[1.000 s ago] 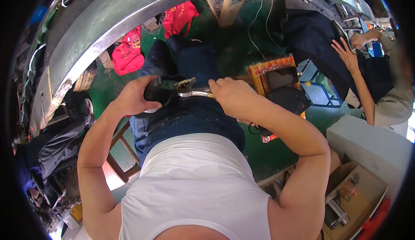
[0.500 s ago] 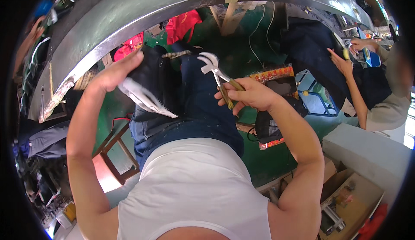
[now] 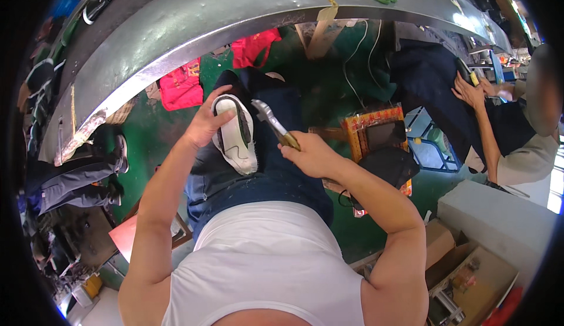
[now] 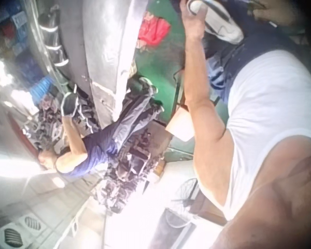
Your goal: Manually lasting shoes by stretching the upper over a last and securing it with lasting pincers.
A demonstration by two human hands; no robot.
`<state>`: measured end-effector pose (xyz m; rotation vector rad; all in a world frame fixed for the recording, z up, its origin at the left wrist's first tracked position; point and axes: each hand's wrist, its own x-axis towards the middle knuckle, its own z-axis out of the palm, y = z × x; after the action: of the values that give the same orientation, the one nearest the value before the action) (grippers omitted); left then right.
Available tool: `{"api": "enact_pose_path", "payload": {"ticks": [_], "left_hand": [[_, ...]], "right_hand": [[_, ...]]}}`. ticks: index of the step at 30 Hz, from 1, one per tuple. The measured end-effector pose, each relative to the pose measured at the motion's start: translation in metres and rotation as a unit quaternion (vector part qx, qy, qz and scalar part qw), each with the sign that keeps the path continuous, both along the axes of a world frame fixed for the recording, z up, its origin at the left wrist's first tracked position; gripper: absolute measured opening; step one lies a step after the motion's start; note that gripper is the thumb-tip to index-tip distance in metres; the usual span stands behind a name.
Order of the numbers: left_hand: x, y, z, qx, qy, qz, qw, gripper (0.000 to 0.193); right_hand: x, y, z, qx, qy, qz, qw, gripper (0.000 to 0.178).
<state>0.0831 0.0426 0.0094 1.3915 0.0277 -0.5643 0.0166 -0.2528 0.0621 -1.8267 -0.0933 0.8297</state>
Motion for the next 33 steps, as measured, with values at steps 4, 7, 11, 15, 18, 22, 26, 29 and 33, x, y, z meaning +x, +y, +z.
{"api": "enact_pose_path", "payload": {"ticks": [4, 7, 11, 15, 18, 22, 26, 29, 33], "left_hand": [[-0.008, -0.017, 0.008, -0.009, -0.017, 0.014, 1.0, 0.059], [-0.017, -0.02, 0.006, 0.053, -0.093, 0.01, 0.994, 0.057], [-0.023, -0.019, -0.001, 0.111, -0.172, 0.031, 0.978, 0.058], [-0.019, -0.009, -0.016, 0.111, -0.119, 0.001, 0.987, 0.053], [-0.016, -0.008, -0.018, 0.175, -0.135, 0.012, 0.975, 0.045], [-0.012, -0.001, -0.041, 0.03, -0.031, 0.083, 0.996, 0.042], [-0.009, 0.0, -0.032, -0.007, 0.003, 0.055, 0.998, 0.045], [-0.007, -0.007, -0.015, -0.026, 0.061, 0.092, 0.994, 0.047], [-0.003, -0.015, -0.018, 0.002, 0.063, 0.104, 0.993, 0.046]], "right_hand": [[-0.002, 0.021, 0.009, 0.008, 0.025, 0.032, 0.999, 0.025], [0.002, 0.028, 0.003, 0.01, 0.059, 0.041, 0.997, 0.025], [0.007, 0.03, 0.004, 0.089, 0.068, -0.017, 0.994, 0.018], [0.022, 0.033, 0.019, 0.037, 0.177, -0.004, 0.984, 0.018], [0.026, 0.035, -0.001, -0.036, 0.083, 0.041, 0.995, 0.019], [0.023, 0.051, -0.042, -0.072, -0.131, 0.052, 0.987, 0.02], [0.019, 0.05, -0.028, -0.103, -0.157, 0.049, 0.981, 0.021], [0.018, 0.047, -0.019, -0.146, -0.145, 0.068, 0.976, 0.023], [0.023, 0.039, -0.013, -0.176, -0.138, 0.108, 0.969, 0.024]]}}
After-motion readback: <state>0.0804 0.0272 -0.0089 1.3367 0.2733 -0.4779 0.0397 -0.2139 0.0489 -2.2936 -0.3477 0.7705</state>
